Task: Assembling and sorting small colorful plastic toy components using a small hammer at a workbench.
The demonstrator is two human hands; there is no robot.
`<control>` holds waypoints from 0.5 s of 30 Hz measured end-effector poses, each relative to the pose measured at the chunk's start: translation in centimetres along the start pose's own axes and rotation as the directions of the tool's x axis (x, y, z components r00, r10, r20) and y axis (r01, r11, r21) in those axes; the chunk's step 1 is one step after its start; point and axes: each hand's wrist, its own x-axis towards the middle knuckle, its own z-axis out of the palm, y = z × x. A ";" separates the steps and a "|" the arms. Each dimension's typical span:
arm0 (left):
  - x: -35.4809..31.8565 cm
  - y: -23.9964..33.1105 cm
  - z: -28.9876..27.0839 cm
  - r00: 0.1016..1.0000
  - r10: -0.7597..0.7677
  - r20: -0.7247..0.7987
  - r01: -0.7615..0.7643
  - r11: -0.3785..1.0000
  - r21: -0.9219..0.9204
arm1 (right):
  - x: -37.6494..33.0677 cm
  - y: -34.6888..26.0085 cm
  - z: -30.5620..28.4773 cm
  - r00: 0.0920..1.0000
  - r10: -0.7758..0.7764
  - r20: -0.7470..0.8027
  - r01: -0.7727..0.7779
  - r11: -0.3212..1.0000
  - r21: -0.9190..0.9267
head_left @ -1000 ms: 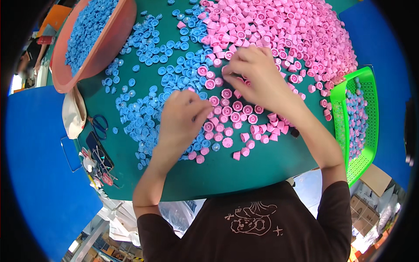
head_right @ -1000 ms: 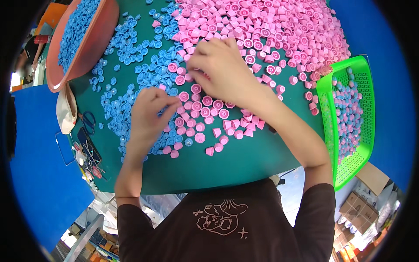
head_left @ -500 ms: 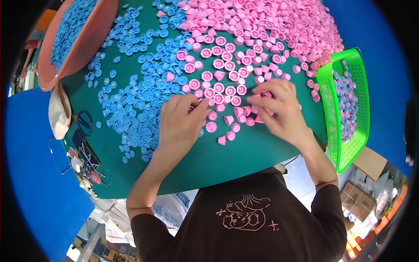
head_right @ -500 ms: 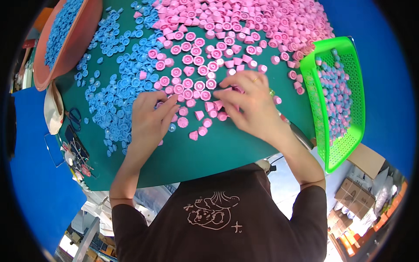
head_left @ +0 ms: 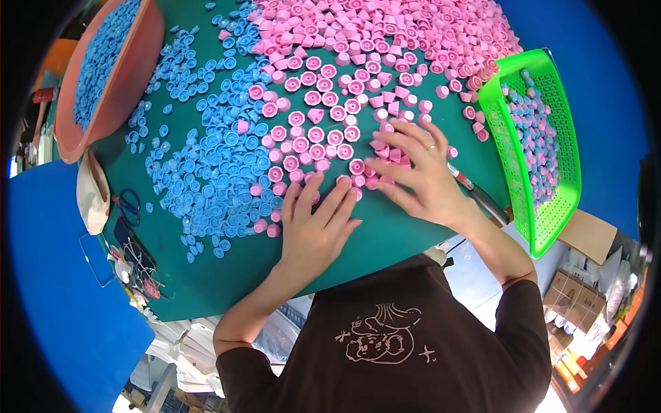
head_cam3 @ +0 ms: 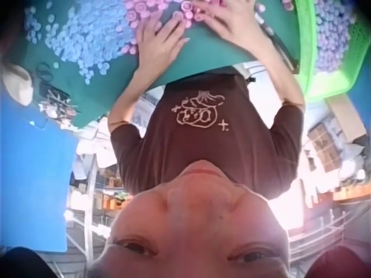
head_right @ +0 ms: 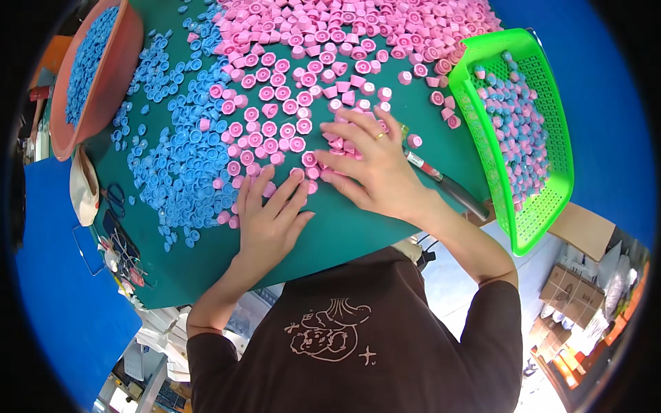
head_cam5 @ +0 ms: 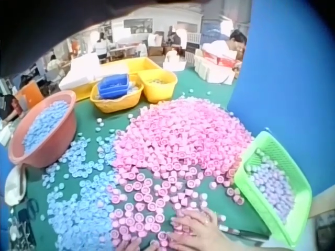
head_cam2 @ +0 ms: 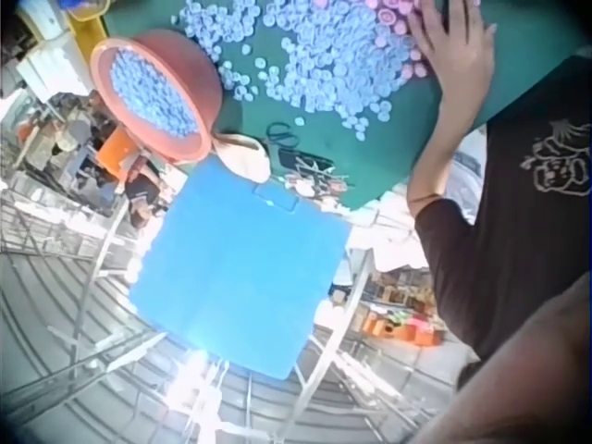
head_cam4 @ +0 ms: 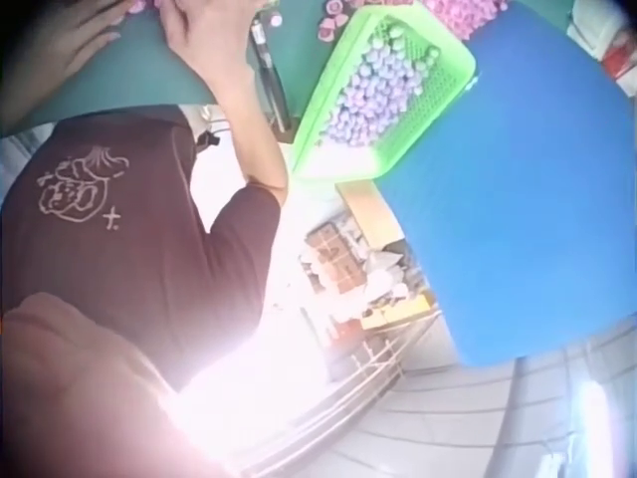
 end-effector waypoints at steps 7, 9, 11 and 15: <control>0.6 -0.1 0.0 0.999 0.008 0.050 -0.005 0.998 -0.065 | -0.3 0.9 -0.2 0.990 0.114 -0.080 -0.119 0.991 -0.059; 1.0 0.0 -0.1 1.000 0.003 0.029 -0.001 0.997 -0.078 | -0.9 1.1 -0.3 0.993 0.096 -0.066 -0.100 0.993 -0.059; 1.7 0.4 0.0 1.000 -0.005 0.006 0.005 0.996 -0.093 | -1.6 1.1 0.0 0.993 0.095 -0.077 -0.097 0.995 -0.024; 3.4 1.0 0.4 1.000 -0.009 -0.001 0.009 0.998 -0.058 | -2.3 1.0 0.2 0.992 0.095 -0.086 -0.096 0.995 -0.009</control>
